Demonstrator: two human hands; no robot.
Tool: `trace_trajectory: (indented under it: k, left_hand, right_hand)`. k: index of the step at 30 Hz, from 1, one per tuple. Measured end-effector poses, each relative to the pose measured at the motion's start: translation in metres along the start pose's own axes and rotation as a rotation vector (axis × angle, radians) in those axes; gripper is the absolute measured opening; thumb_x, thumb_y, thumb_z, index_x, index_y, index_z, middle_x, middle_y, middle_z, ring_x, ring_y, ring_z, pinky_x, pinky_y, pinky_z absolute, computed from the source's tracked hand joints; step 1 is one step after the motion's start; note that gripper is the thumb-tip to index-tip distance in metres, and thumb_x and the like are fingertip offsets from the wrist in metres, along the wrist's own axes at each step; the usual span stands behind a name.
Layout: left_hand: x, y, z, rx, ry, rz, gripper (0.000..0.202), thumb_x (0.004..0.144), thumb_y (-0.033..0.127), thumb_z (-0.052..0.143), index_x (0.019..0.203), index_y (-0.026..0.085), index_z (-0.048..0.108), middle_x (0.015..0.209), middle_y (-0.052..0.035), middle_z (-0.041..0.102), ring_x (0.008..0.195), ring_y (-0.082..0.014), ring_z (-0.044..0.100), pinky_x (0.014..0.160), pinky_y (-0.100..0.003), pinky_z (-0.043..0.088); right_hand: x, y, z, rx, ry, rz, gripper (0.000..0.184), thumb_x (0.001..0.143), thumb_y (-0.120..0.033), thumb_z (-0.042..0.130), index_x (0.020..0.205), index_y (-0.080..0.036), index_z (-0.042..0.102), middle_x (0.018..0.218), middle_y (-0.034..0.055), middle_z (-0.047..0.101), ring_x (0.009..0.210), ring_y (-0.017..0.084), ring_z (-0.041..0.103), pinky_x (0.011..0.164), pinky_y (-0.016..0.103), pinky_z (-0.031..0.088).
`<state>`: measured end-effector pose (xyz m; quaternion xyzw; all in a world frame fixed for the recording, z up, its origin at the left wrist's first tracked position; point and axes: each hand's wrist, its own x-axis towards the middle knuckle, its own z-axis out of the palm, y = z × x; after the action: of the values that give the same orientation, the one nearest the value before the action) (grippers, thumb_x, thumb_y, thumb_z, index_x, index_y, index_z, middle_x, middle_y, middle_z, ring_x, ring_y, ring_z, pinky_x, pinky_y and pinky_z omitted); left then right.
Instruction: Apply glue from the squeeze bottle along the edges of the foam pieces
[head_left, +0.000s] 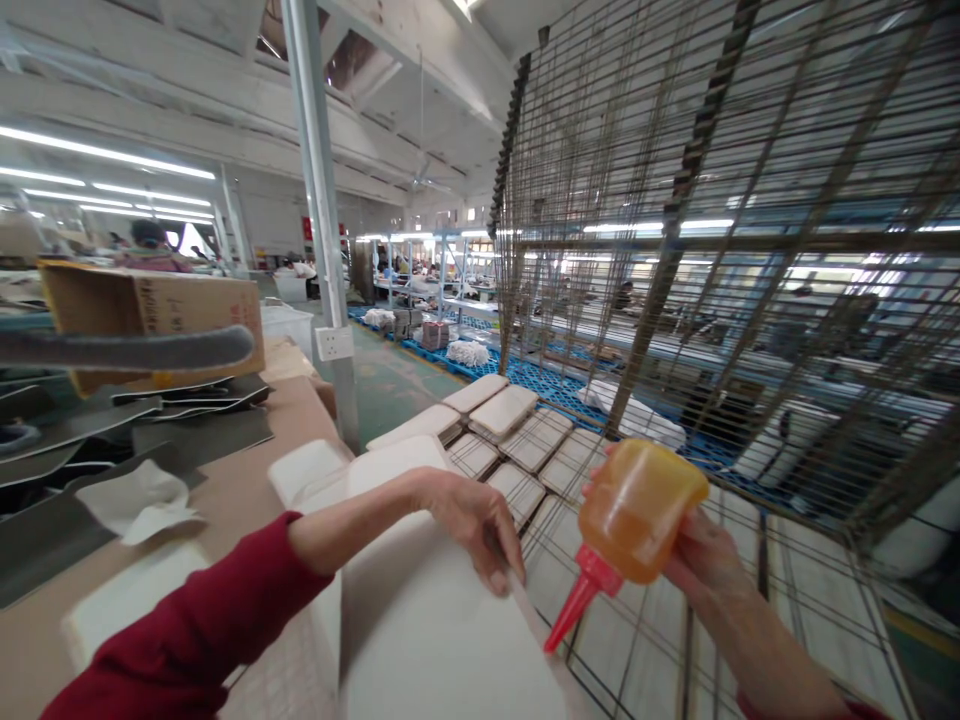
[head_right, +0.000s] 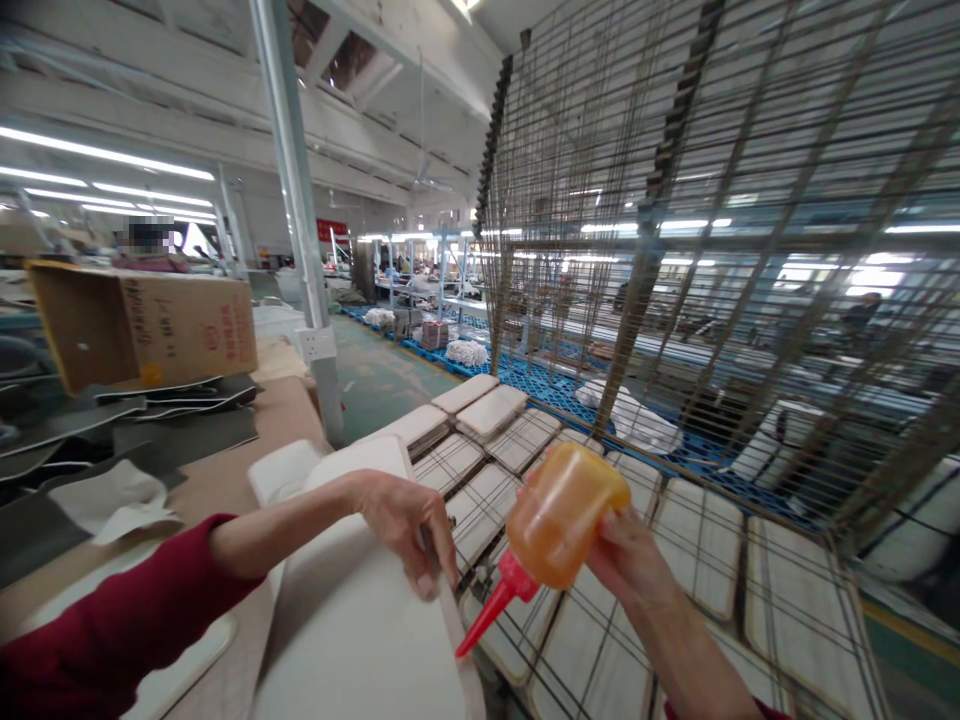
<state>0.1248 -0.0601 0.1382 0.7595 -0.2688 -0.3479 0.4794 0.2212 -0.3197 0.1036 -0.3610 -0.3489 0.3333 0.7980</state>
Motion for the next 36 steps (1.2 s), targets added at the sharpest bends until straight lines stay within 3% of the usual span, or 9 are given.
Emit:
trace_trajectory:
  k: [7, 17, 23, 28, 33, 36]
  left_hand:
    - [0.000, 0.002, 0.004, -0.015, 0.013, -0.014, 0.055, 0.060, 0.048, 0.080, 0.100, 0.010, 0.074, 0.085, -0.0022, 0.075, 0.081, -0.0179, 0.067, 0.079, -0.022, 0.051]
    - [0.001, 0.002, 0.006, -0.006, 0.030, -0.007, 0.061, 0.059, 0.054, 0.078, 0.101, 0.010, 0.074, 0.089, -0.0035, 0.075, 0.084, -0.0183, 0.067, 0.080, -0.022, 0.051]
    - [-0.002, 0.003, 0.006, -0.019, 0.054, 0.007, 0.055, 0.060, 0.048, 0.080, 0.098, 0.010, 0.075, 0.088, -0.0036, 0.075, 0.084, -0.0188, 0.067, 0.081, -0.023, 0.051]
    - [-0.005, 0.002, 0.004, -0.042, 0.069, -0.005, 0.056, 0.058, 0.050, 0.080, 0.097, 0.010, 0.075, 0.084, -0.0029, 0.074, 0.080, -0.0177, 0.067, 0.078, -0.022, 0.052]
    - [-0.009, -0.003, 0.003, -0.056, 0.108, 0.016, 0.053, 0.060, 0.050, 0.079, 0.095, 0.010, 0.075, 0.083, -0.0030, 0.074, 0.078, -0.0164, 0.066, 0.074, -0.021, 0.052]
    - [-0.011, -0.009, 0.002, -0.075, 0.128, 0.034, 0.052, 0.061, 0.049, 0.080, 0.095, 0.009, 0.075, 0.081, -0.0034, 0.073, 0.076, -0.0172, 0.066, 0.072, -0.022, 0.052]
  right_hand:
    - [-0.002, -0.001, 0.003, 0.034, 0.023, 0.001, 0.051, 0.067, -0.041, 0.079, 0.115, -0.041, 0.061, 0.113, 0.0001, 0.067, 0.106, 0.027, 0.061, 0.099, 0.046, 0.042]
    - [-0.005, -0.002, 0.006, 0.015, 0.043, 0.014, 0.051, 0.065, -0.046, 0.079, 0.113, -0.039, 0.063, 0.113, 0.0023, 0.066, 0.108, 0.029, 0.059, 0.103, 0.049, 0.037]
    - [-0.011, 0.000, 0.000, -0.015, 0.079, 0.034, 0.061, 0.064, -0.050, 0.078, 0.121, -0.036, 0.059, 0.117, 0.0068, 0.064, 0.118, 0.033, 0.052, 0.104, 0.053, 0.034]
    - [-0.014, 0.000, -0.007, -0.043, 0.137, 0.045, 0.065, 0.064, -0.052, 0.076, 0.123, -0.033, 0.057, 0.118, 0.0096, 0.063, 0.116, 0.036, 0.053, 0.100, 0.057, 0.038]
    - [-0.017, 0.002, -0.010, -0.056, 0.259, -0.028, 0.069, 0.058, -0.050, 0.081, 0.121, -0.040, 0.056, 0.111, 0.0033, 0.067, 0.105, 0.029, 0.060, 0.097, 0.050, 0.042]
    - [-0.018, 0.004, -0.006, -0.037, 0.339, -0.057, 0.069, 0.053, -0.050, 0.083, 0.117, -0.039, 0.060, 0.103, 0.0056, 0.070, 0.101, 0.033, 0.062, 0.096, 0.055, 0.042]
